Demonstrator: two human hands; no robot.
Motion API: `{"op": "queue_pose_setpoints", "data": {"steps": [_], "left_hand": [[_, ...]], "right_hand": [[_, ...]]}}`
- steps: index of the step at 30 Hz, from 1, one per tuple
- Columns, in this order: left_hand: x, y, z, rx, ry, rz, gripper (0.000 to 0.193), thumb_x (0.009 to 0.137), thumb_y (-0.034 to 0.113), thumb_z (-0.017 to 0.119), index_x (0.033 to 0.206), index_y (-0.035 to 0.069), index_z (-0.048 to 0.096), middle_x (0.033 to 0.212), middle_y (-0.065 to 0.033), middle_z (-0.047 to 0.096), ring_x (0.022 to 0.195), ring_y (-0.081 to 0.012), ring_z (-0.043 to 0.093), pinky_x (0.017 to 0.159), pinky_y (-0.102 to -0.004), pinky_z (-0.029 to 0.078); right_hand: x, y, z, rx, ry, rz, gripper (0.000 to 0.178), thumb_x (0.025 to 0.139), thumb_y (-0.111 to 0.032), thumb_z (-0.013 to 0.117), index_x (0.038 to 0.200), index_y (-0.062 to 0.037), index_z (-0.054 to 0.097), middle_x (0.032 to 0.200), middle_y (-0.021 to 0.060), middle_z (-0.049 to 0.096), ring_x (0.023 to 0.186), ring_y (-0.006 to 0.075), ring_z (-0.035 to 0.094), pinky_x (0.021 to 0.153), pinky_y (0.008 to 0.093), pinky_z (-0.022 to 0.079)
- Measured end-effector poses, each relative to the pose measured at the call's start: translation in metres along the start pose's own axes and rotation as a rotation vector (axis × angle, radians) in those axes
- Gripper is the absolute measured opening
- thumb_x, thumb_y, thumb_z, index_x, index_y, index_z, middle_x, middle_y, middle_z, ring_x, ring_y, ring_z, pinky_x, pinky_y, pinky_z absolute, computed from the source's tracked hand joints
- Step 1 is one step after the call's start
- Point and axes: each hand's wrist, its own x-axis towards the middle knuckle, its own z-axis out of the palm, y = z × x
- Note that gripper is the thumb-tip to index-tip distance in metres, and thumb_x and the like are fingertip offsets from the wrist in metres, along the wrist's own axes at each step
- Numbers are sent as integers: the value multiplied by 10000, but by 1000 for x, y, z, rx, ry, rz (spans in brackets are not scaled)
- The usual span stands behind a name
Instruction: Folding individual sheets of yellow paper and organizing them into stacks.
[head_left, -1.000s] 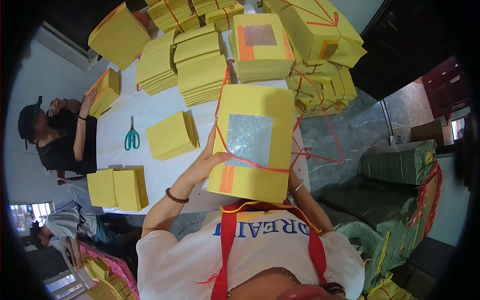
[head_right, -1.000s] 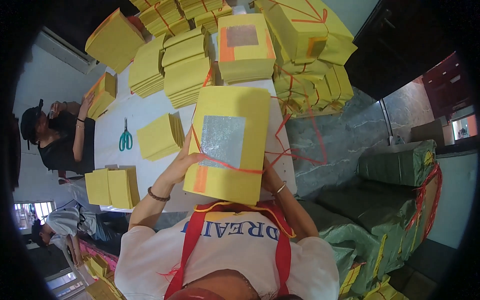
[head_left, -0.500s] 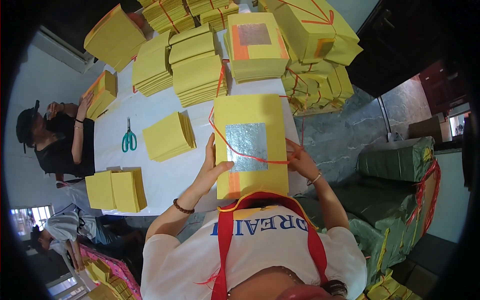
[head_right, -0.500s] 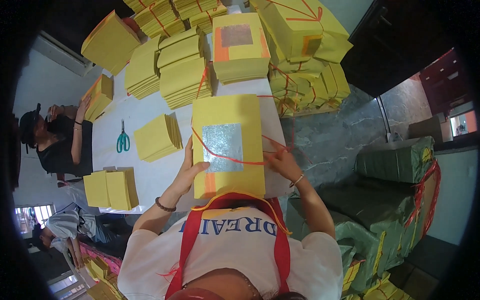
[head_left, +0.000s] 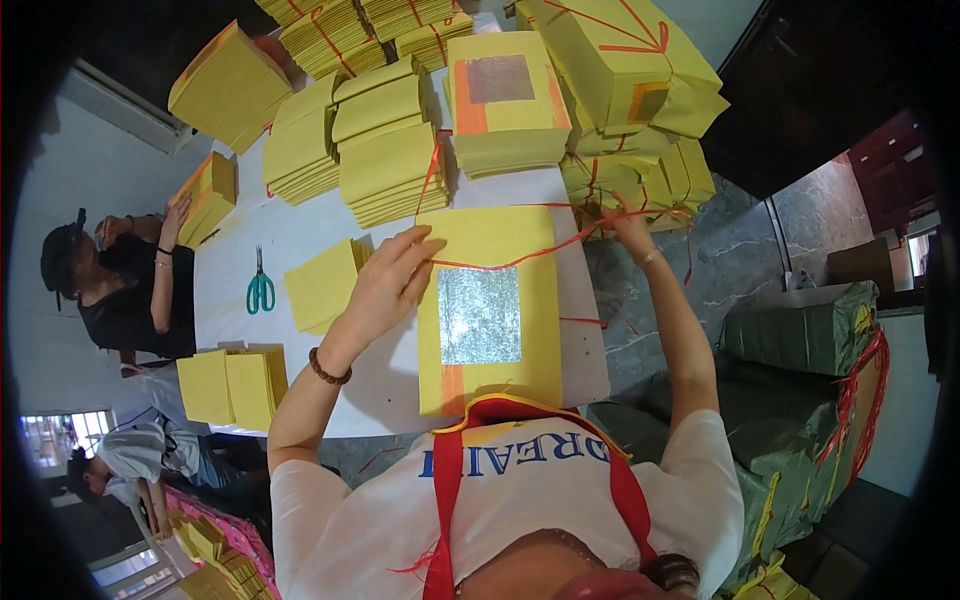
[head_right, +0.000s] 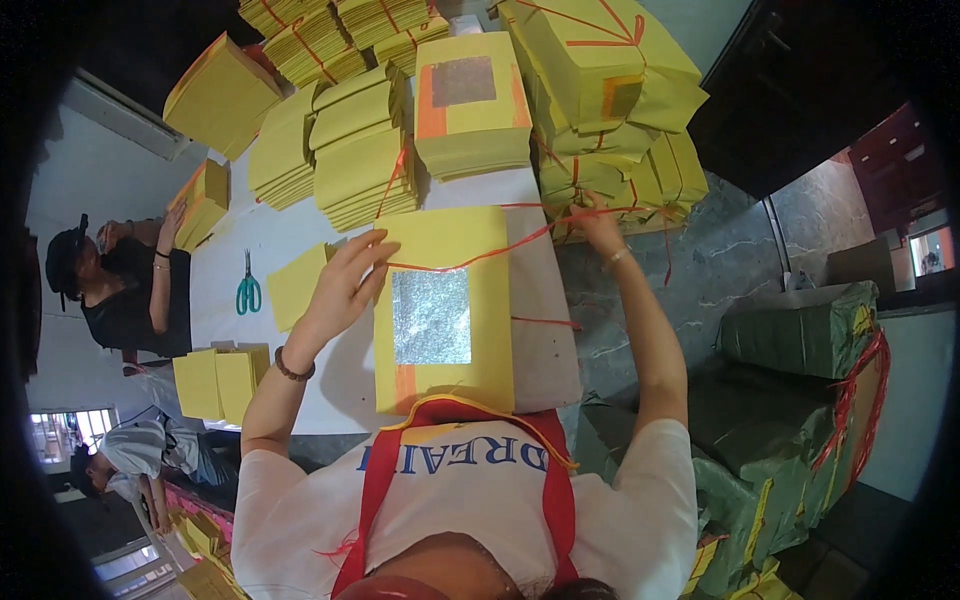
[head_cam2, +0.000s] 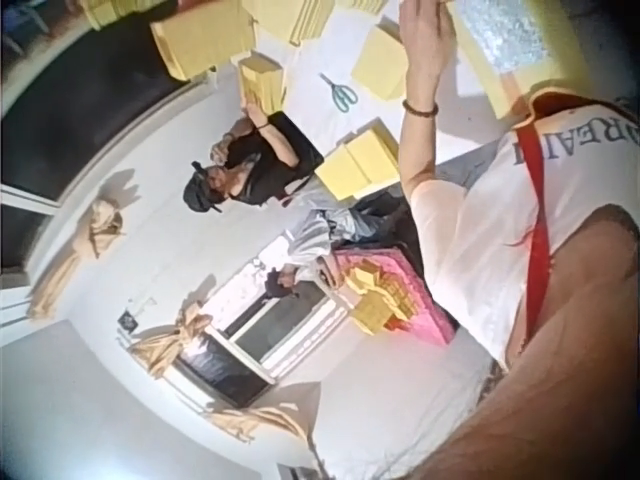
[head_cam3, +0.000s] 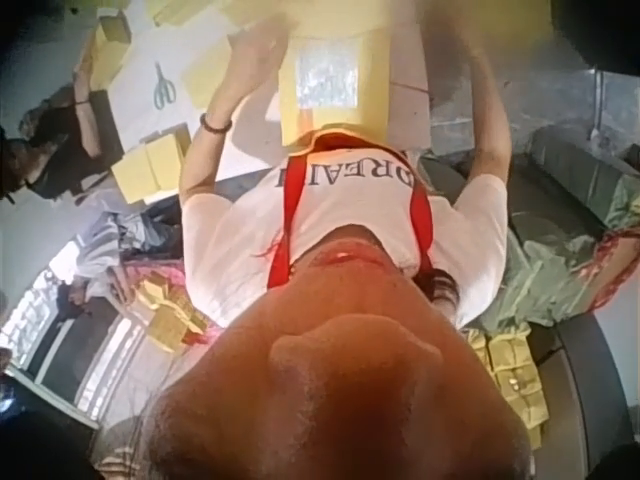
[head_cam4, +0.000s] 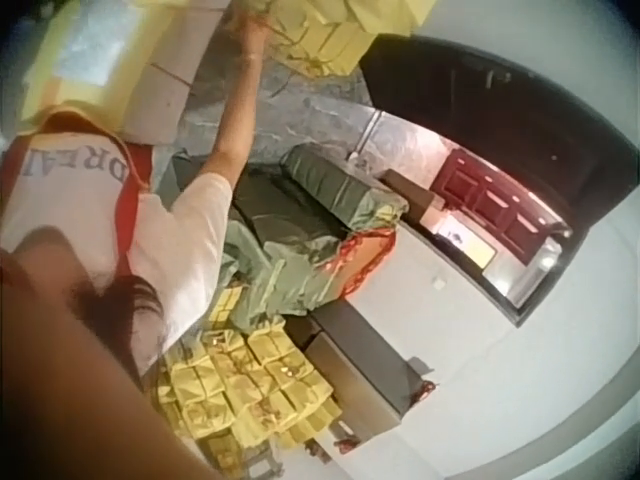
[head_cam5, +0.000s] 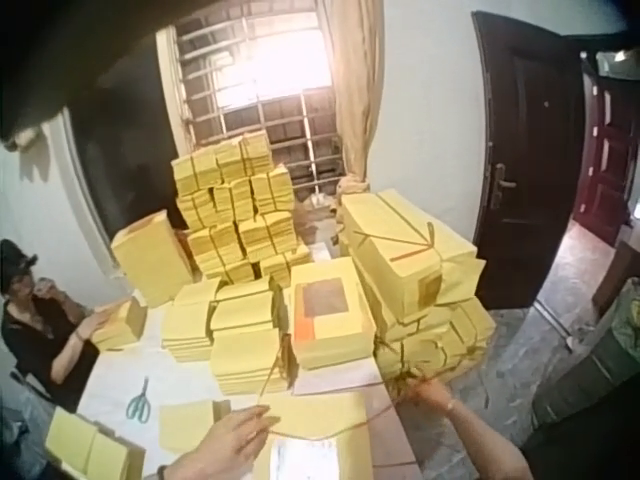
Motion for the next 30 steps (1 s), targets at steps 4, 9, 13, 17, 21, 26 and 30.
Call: {"op": "queue_pose_setpoints", "data": {"steps": [4, 9, 13, 17, 21, 26, 30], "left_hand": [[30, 13, 2, 314, -56, 241, 281, 789, 85, 601, 1064, 42, 563, 1080, -92, 561, 843, -229, 547, 722, -332, 446], [17, 23, -3, 681, -137, 261, 281, 730, 125, 603, 988, 23, 563, 1001, -94, 555, 830, -194, 524, 690, -316, 402], [27, 28, 1, 723, -85, 283, 273, 708, 109, 606, 963, 24, 562, 962, -91, 560, 790, -187, 509, 669, -319, 384], [33, 25, 8, 671, -79, 265, 270, 688, 92, 596, 943, 9, 562, 918, -101, 568, 764, -191, 501, 652, -323, 376], [19, 28, 9, 659, -58, 180, 266, 685, 87, 576, 930, -14, 559, 927, -140, 577, 748, -204, 506, 633, -313, 379], [18, 22, 21, 633, -5, 198, 270, 683, 85, 569, 928, -28, 558, 932, -165, 579, 735, -211, 508, 623, -305, 381], [15, 25, 18, 632, -5, 177, 279, 665, 99, 581, 913, -26, 559, 939, -152, 577, 742, -212, 509, 607, -312, 382]], "right_hand": [[146, 122, -11, 276, -29, -123, 520, 886, -291, 517, 1332, -62, 379, 916, 55, 598, 718, 137, 551, 638, 267, 455], [155, 43, 71, 495, 89, 253, 423, 884, -409, 512, 1182, -111, 548, 1020, 82, 611, 847, 191, 587, 768, 322, 465], [210, 49, 59, 511, -52, 180, 456, 903, -363, 426, 1275, -104, 483, 1200, 126, 542, 1098, 196, 496, 902, 280, 380], [275, 19, 45, 966, -58, 961, 500, 886, -439, 431, 1176, -48, 549, 1145, 151, 584, 1034, 246, 546, 874, 331, 416], [297, 59, 97, 1188, -200, 1077, 518, 882, -453, 435, 1117, -16, 585, 1070, 155, 614, 988, 264, 571, 858, 351, 433], [308, 102, 66, 946, -124, -3, 399, 893, -290, 464, 1142, 9, 554, 1006, 132, 616, 994, 235, 555, 872, 329, 425], [190, 2, 90, 873, 106, -359, 458, 857, -66, 530, 1283, 42, 405, 1237, 133, 487, 1103, 221, 489, 933, 310, 391]]}}
